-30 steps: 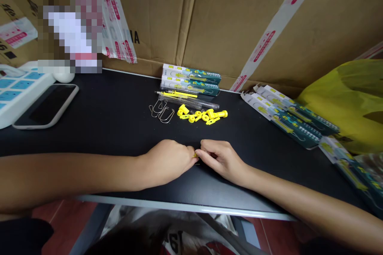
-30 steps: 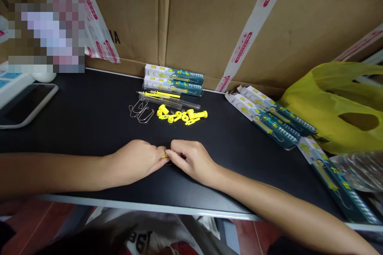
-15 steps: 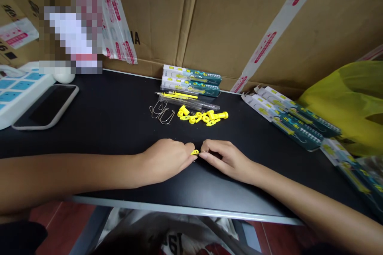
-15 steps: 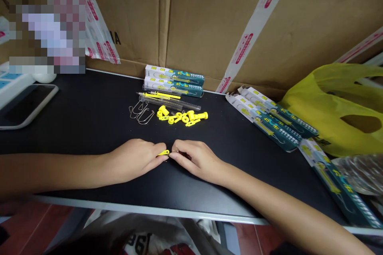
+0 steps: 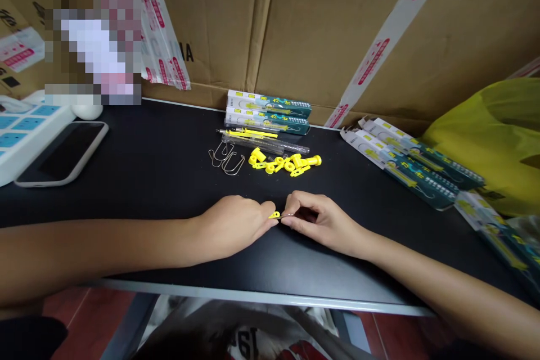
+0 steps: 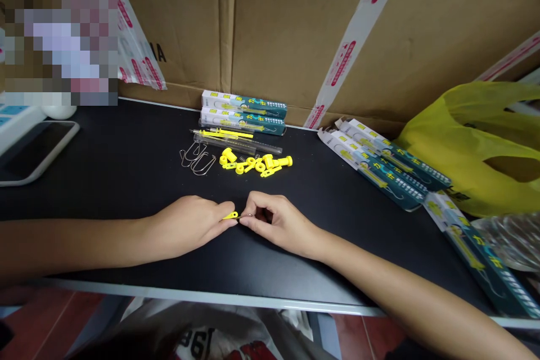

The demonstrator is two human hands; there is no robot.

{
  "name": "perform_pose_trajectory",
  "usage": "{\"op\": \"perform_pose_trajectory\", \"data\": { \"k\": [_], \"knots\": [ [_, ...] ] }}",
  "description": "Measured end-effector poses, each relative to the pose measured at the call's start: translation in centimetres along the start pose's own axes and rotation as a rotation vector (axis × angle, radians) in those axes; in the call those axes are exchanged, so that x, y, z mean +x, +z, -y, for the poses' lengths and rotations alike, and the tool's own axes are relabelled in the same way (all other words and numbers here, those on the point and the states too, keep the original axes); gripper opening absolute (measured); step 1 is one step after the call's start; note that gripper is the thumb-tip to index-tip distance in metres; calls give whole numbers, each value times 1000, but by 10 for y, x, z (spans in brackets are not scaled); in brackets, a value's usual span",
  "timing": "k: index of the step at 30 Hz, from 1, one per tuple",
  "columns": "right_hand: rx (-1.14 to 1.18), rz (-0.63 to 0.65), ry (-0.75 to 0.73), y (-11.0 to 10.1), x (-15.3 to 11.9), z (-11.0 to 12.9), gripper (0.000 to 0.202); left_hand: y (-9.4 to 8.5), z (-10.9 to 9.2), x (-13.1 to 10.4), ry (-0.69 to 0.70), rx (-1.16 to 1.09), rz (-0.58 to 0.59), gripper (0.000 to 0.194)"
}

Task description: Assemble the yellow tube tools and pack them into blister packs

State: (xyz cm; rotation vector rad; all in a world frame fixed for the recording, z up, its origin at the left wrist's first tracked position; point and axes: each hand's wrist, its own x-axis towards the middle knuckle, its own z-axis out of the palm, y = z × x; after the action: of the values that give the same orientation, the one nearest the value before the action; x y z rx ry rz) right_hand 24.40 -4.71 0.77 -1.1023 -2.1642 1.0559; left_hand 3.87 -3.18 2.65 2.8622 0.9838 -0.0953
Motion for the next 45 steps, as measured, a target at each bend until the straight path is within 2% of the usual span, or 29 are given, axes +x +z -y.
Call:
{"op": "perform_pose_trajectory", "data": {
  "k": [6,14,25,30,37,45],
  "knots": [
    [4,-3,-51,2,-1,0,19,0,-1,2,20,6,11,25],
    [83,-158,-51,15,1,-1,20,1,-3,2,2,13,-2,27],
    [210,-200,51,20,4,0,26,8,-7,2,-13,87,-34,30],
    [239,-232,70,19,5,2,27,13,-9,-2,46,75,-88,31],
    [309,-72,108,7,9,2,27,6,-5,1,-19,33,-51,35],
    [194,-13,94,-1,5,2,22,4,0,1,-6,-14,-25,27]
  ]
}}
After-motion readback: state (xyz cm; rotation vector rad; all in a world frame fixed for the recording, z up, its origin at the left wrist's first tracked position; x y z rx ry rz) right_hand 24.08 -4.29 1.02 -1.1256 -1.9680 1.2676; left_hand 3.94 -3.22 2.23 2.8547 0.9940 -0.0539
